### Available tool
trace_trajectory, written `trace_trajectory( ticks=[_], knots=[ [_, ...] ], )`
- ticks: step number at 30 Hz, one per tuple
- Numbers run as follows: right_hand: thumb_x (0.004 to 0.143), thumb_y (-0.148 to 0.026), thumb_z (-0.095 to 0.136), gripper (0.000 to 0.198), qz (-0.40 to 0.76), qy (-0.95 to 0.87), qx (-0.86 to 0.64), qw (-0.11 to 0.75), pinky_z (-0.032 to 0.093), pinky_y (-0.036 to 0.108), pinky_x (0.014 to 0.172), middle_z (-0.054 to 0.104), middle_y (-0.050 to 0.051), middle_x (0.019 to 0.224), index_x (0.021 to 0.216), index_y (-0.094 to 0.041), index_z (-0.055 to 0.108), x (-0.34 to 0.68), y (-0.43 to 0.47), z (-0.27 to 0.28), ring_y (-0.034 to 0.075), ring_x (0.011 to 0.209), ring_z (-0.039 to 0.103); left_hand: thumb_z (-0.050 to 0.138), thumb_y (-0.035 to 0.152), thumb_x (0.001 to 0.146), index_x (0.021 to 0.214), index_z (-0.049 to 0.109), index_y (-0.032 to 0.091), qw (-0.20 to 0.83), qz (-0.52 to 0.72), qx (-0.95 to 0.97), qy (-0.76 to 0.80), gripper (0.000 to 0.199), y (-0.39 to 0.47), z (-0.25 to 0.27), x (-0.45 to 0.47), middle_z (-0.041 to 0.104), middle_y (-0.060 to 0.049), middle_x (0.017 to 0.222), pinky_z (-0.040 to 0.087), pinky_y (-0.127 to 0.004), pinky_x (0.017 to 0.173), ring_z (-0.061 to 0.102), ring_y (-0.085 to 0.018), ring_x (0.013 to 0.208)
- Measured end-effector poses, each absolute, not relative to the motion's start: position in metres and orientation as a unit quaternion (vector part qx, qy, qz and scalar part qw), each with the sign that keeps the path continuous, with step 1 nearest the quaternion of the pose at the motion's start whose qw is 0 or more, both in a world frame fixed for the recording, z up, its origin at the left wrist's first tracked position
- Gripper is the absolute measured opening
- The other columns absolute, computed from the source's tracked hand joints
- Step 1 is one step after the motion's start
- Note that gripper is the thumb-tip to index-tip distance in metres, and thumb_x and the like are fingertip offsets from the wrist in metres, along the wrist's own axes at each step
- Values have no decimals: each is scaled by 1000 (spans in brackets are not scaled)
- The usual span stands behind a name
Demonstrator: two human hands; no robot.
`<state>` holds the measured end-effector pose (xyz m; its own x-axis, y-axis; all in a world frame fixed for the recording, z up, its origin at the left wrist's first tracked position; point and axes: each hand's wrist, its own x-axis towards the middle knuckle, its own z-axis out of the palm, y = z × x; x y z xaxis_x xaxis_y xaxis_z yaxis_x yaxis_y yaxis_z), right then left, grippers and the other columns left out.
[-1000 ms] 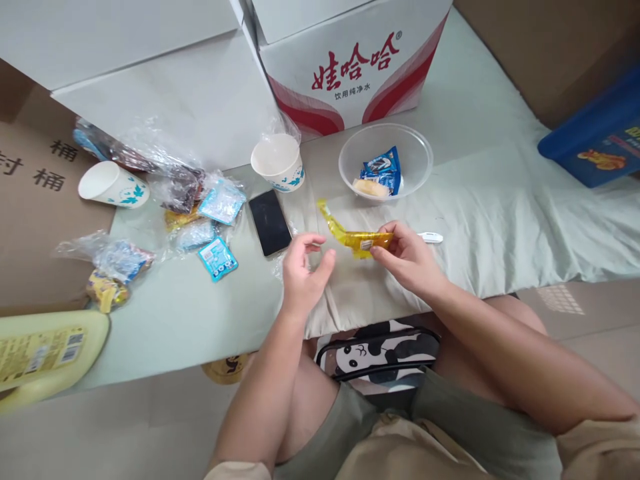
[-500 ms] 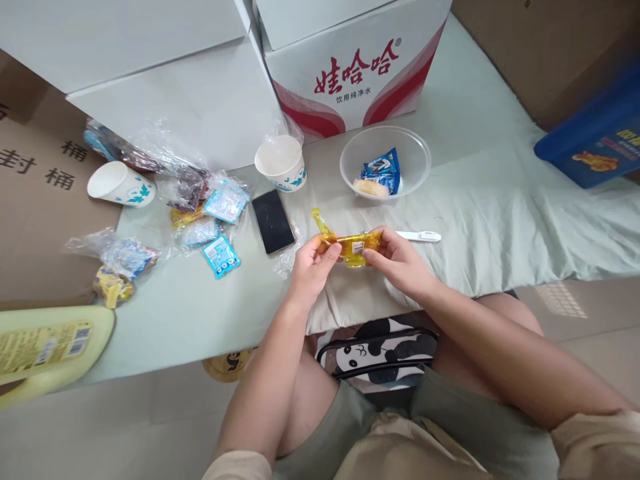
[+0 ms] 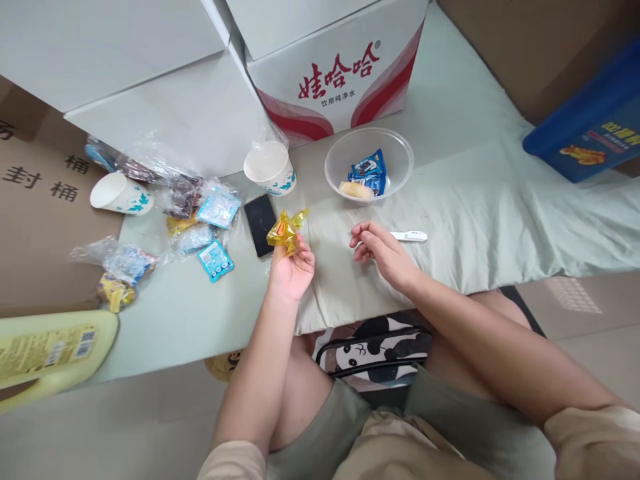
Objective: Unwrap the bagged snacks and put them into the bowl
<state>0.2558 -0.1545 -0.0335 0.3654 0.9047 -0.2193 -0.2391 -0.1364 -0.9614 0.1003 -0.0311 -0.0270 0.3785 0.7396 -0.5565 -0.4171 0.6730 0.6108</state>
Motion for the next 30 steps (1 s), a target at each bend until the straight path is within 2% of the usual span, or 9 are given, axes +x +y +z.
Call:
trace_trajectory(
  ticks=[3,7,9,12,16,19,21,23,30],
  knots=[
    [89,-50,49,29,476,-313,-581,582,46,31,68,63,1,92,99,-23,53,258,-152,-34,14,71,61,72,36,90,83,69,19,775,388,267,422,18,-36,-30,104,72,2,73,49,-14,54,67,-6,62],
    [83,-48,58,37,471,-377,-568,560,48,34,72,65,5,110,109,-22,53,256,-143,-38,16,77,62,87,50,70,83,68,18,700,407,432,398,39,-46,-35,107,73,1,79,52,-17,60,67,-8,66],
    [79,-41,62,38,463,-399,-579,540,47,34,72,65,6,110,110,-21,53,254,-138,-42,16,76,61,89,53,67,81,67,18,681,396,469,399,44,-49,-37,107,70,2,75,50,-16,59,64,-7,63],
    [78,-34,57,28,445,-412,-599,523,45,33,72,66,3,94,103,-21,55,253,-132,-46,17,76,60,89,53,66,80,68,17,668,391,485,406,44,-49,-41,107,67,3,74,52,-17,60,63,-7,63],
    [81,-38,52,18,427,-422,-610,517,43,32,68,62,0,81,89,-22,52,256,-130,-46,17,72,56,86,57,69,85,69,19,636,399,506,425,45,-44,-50,105,67,1,78,54,-19,61,64,-9,67],
    [81,-37,52,18,420,-411,-617,523,43,32,68,63,0,81,90,-21,54,259,-132,-43,17,72,56,83,54,74,104,70,25,611,421,534,406,44,-42,-56,102,72,-3,102,59,-23,73,70,-15,91],
    [81,-35,52,19,412,-408,-621,527,43,32,69,64,0,82,93,-21,57,260,-133,-42,18,74,57,83,52,75,118,65,30,608,426,558,369,52,-41,-59,100,67,-6,128,60,-29,85,67,-22,115],
    [81,-34,53,20,405,-410,-623,529,43,32,70,64,1,82,94,-21,58,261,-133,-43,18,75,56,83,52,74,124,61,32,611,419,585,329,58,-40,-63,98,60,-7,142,58,-34,95,60,-26,129],
    [81,-35,52,19,398,-412,-631,523,44,33,70,64,0,81,92,-21,59,260,-131,-47,19,75,56,83,49,76,125,61,30,626,406,590,309,57,-38,-69,97,64,-8,134,51,-39,107,63,-25,126]
  ],
)
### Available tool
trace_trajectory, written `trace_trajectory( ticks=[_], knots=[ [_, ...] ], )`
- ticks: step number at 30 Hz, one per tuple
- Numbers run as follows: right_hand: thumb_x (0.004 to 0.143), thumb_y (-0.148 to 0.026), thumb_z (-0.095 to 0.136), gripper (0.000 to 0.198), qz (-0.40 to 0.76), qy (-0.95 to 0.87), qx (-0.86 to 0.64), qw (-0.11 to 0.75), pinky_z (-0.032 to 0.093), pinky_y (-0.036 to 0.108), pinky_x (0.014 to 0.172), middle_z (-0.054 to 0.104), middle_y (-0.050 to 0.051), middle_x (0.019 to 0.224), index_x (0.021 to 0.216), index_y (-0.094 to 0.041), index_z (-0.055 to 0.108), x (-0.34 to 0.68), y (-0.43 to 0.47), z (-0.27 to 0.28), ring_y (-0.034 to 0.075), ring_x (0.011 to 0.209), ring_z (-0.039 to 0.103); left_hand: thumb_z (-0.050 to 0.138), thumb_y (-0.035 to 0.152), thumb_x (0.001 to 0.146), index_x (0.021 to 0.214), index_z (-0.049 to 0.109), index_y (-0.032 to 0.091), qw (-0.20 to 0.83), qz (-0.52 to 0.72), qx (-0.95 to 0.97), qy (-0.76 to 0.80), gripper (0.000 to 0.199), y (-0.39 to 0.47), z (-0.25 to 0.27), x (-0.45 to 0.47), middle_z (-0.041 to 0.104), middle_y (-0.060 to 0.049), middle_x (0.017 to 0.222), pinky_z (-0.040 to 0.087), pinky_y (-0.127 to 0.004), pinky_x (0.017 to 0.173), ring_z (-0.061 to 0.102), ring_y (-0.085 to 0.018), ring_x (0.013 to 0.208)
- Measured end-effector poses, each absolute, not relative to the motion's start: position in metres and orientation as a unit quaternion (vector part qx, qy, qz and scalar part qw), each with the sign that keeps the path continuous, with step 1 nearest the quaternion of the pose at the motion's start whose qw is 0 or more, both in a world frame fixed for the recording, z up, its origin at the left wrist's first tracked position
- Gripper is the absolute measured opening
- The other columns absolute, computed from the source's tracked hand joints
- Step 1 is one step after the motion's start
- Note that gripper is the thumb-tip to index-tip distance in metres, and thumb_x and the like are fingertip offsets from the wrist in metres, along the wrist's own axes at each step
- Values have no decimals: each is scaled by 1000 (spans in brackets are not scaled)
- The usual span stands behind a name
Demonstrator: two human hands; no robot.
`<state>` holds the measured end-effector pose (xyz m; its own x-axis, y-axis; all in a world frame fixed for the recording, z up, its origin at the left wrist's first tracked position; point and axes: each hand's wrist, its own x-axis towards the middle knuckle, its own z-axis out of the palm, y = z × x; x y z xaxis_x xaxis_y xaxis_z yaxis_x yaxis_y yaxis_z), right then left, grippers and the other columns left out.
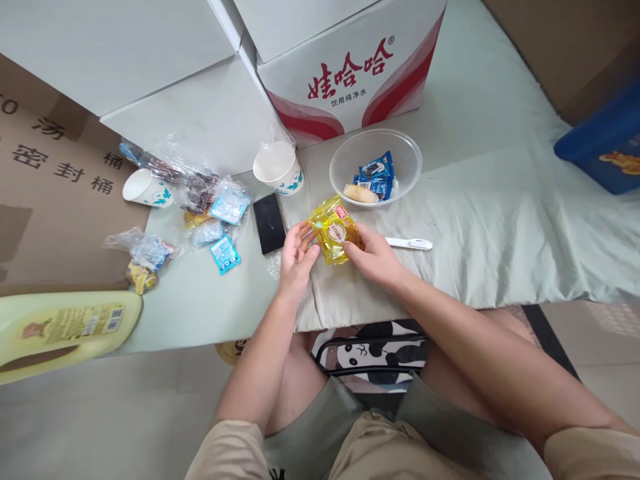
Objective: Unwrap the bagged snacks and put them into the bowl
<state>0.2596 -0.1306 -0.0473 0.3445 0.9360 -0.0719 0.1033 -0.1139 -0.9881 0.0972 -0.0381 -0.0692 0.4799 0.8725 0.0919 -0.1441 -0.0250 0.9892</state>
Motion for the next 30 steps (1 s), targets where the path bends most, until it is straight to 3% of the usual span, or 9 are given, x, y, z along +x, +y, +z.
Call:
trace_trajectory(
  ticks=[8,21,24,30],
  knots=[
    [81,-35,53,22,412,-398,-624,531,47,37,75,67,3,93,97,-21,60,259,-128,-55,21,82,60,82,48,79,125,61,31,639,396,574,325,54,-36,-67,96,65,-8,132,52,-41,107,66,-25,122],
    [81,-33,55,17,404,-389,-632,535,44,35,69,63,1,82,93,-22,59,261,-127,-52,19,75,57,84,51,75,124,61,29,644,395,568,327,58,-36,-67,97,67,-9,132,54,-39,102,67,-25,120],
    [82,-33,56,19,409,-404,-625,529,45,34,70,64,1,83,96,-22,60,261,-128,-54,19,75,57,86,51,73,119,64,26,668,374,552,331,57,-38,-64,98,72,-7,119,56,-36,96,70,-23,112],
    [82,-38,61,24,442,-426,-595,519,45,32,66,62,0,79,99,-21,59,259,-130,-54,17,70,55,90,53,65,85,67,19,679,344,532,370,46,-43,-56,102,70,2,75,56,-23,70,68,-12,70]
  ],
)
